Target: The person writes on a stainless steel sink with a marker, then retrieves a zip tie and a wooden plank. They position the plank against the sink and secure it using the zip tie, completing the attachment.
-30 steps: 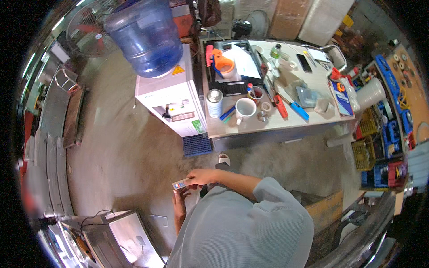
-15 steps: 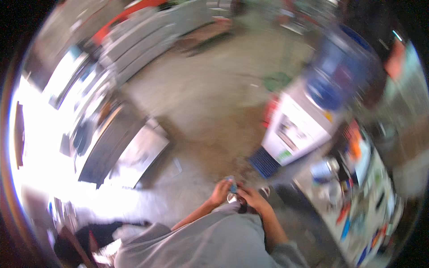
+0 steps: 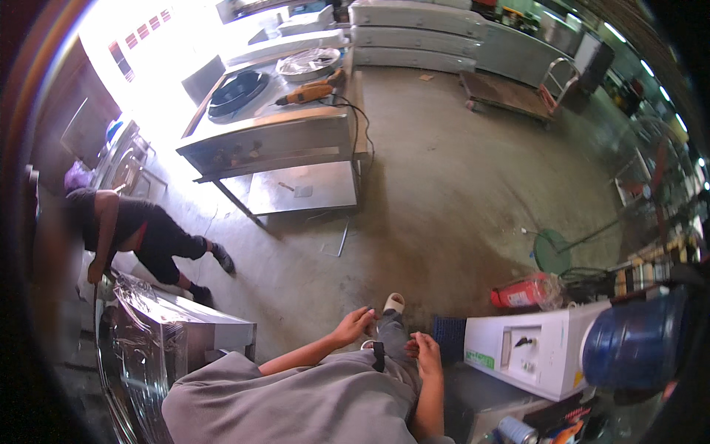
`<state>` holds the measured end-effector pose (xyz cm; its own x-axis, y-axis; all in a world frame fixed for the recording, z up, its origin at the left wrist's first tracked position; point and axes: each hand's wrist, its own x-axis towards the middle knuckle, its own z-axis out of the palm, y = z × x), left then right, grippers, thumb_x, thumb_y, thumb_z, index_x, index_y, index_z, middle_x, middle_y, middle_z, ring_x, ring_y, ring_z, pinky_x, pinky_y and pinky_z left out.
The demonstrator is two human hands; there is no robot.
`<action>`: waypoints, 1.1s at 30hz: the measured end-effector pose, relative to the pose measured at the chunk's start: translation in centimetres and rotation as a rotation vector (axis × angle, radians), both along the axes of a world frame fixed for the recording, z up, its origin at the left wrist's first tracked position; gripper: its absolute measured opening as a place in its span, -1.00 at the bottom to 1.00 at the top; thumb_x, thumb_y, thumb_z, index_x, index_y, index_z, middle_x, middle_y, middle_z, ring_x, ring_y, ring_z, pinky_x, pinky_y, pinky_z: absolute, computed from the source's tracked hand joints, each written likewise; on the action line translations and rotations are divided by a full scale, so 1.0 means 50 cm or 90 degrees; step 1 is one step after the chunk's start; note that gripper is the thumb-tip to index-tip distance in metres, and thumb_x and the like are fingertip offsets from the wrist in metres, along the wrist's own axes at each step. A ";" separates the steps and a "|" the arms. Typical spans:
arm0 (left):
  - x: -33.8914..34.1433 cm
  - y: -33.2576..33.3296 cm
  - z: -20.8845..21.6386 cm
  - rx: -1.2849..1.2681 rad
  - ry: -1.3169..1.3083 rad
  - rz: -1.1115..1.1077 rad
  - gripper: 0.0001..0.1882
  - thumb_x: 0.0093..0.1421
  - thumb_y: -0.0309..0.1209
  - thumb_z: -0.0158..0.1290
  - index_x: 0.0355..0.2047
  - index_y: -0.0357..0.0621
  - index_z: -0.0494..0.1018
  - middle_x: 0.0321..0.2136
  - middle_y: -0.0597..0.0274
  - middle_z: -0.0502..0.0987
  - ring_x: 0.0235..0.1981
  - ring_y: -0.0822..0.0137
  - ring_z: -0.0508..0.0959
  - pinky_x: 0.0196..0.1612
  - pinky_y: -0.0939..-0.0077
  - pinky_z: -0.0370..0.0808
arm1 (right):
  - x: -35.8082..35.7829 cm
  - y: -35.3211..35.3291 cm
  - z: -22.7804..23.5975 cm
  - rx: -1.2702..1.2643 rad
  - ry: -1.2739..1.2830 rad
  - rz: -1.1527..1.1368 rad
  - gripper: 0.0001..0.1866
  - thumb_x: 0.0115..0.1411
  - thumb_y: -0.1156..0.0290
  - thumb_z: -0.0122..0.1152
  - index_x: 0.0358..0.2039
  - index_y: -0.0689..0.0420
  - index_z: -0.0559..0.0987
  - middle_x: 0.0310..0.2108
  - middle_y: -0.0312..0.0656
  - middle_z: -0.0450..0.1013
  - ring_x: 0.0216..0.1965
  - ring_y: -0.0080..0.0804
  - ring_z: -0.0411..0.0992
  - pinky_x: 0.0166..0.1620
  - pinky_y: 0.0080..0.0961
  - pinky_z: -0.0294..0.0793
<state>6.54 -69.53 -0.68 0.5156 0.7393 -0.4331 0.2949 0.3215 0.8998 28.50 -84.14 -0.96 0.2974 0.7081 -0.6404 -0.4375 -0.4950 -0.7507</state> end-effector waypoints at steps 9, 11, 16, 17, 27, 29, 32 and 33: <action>-0.109 0.187 -0.083 0.025 0.152 0.146 -0.43 0.46 0.04 -0.12 -0.29 -0.27 0.56 -0.57 0.22 0.49 -0.55 0.37 0.50 -0.44 0.35 0.50 | 0.040 0.394 -0.050 -0.025 0.029 0.190 -0.65 0.39 0.10 0.15 -0.11 0.16 0.56 -0.36 -0.22 0.55 -0.34 -0.40 0.57 -0.32 -0.44 0.48; -0.134 0.234 -0.070 0.059 0.236 0.178 -0.43 0.46 0.03 -0.13 -0.32 -0.28 0.55 -0.62 0.19 0.47 -0.58 0.35 0.52 -0.42 0.36 0.52 | 0.046 0.499 -0.056 -0.034 0.028 0.231 -0.67 0.39 0.11 0.16 -0.13 0.14 0.55 -0.38 -0.24 0.53 -0.36 -0.41 0.56 -0.35 -0.46 0.47; -0.203 0.291 -0.030 -0.034 0.306 0.354 -0.46 0.45 -0.03 -0.13 -0.32 -0.29 0.58 -0.48 -0.07 0.61 -0.43 0.11 0.62 -0.22 0.19 0.52 | 0.078 0.750 -0.041 -0.014 -0.077 0.397 -0.71 0.40 0.14 0.13 -0.16 0.12 0.56 -0.40 -0.26 0.54 -0.38 -0.44 0.56 -0.35 -0.50 0.48; -0.212 0.288 -0.028 -0.059 0.309 0.407 -0.46 0.45 -0.04 -0.13 -0.32 -0.29 0.58 -0.50 -0.07 0.60 -0.47 0.12 0.61 -0.25 0.19 0.51 | 0.085 0.795 -0.036 -0.004 -0.123 0.428 -0.71 0.40 0.15 0.12 -0.16 0.12 0.56 -0.40 -0.27 0.54 -0.38 -0.45 0.56 -0.35 -0.50 0.48; -0.224 0.214 -0.096 -0.103 0.324 0.635 -0.51 0.44 -0.06 -0.11 -0.36 -0.26 0.54 -0.58 0.05 0.53 -0.52 0.23 0.56 -0.33 0.26 0.48 | 0.028 1.038 -0.032 -0.019 -0.171 0.399 -0.73 0.38 0.17 0.14 -0.15 0.11 0.57 -0.40 -0.28 0.53 -0.38 -0.45 0.55 -0.34 -0.50 0.48; -0.231 0.220 -0.104 -0.101 0.304 0.697 -0.51 0.43 -0.07 -0.10 -0.36 -0.26 0.54 -0.56 0.06 0.55 -0.52 0.23 0.55 -0.33 0.26 0.49 | -0.032 1.031 -0.047 -0.019 -0.144 0.481 -0.72 0.38 0.17 0.14 -0.15 0.13 0.57 -0.39 -0.26 0.53 -0.38 -0.42 0.56 -0.32 -0.47 0.50; -0.255 0.255 -0.119 -0.122 0.206 0.808 -0.53 0.43 -0.08 -0.09 -0.34 -0.26 0.55 -0.55 0.08 0.56 -0.52 0.26 0.56 -0.33 0.27 0.50 | -0.145 1.011 -0.066 -0.035 -0.128 0.579 -0.71 0.37 0.17 0.15 -0.15 0.16 0.57 -0.38 -0.20 0.54 -0.36 -0.37 0.57 -0.29 -0.43 0.55; -0.265 0.268 -0.124 -0.152 0.153 0.850 -0.53 0.43 -0.08 -0.08 -0.33 -0.26 0.56 -0.55 0.08 0.57 -0.51 0.27 0.57 -0.33 0.27 0.50 | -0.181 1.003 -0.067 -0.032 -0.097 0.613 -0.70 0.37 0.17 0.16 -0.15 0.17 0.57 -0.38 -0.21 0.55 -0.37 -0.40 0.57 -0.33 -0.47 0.53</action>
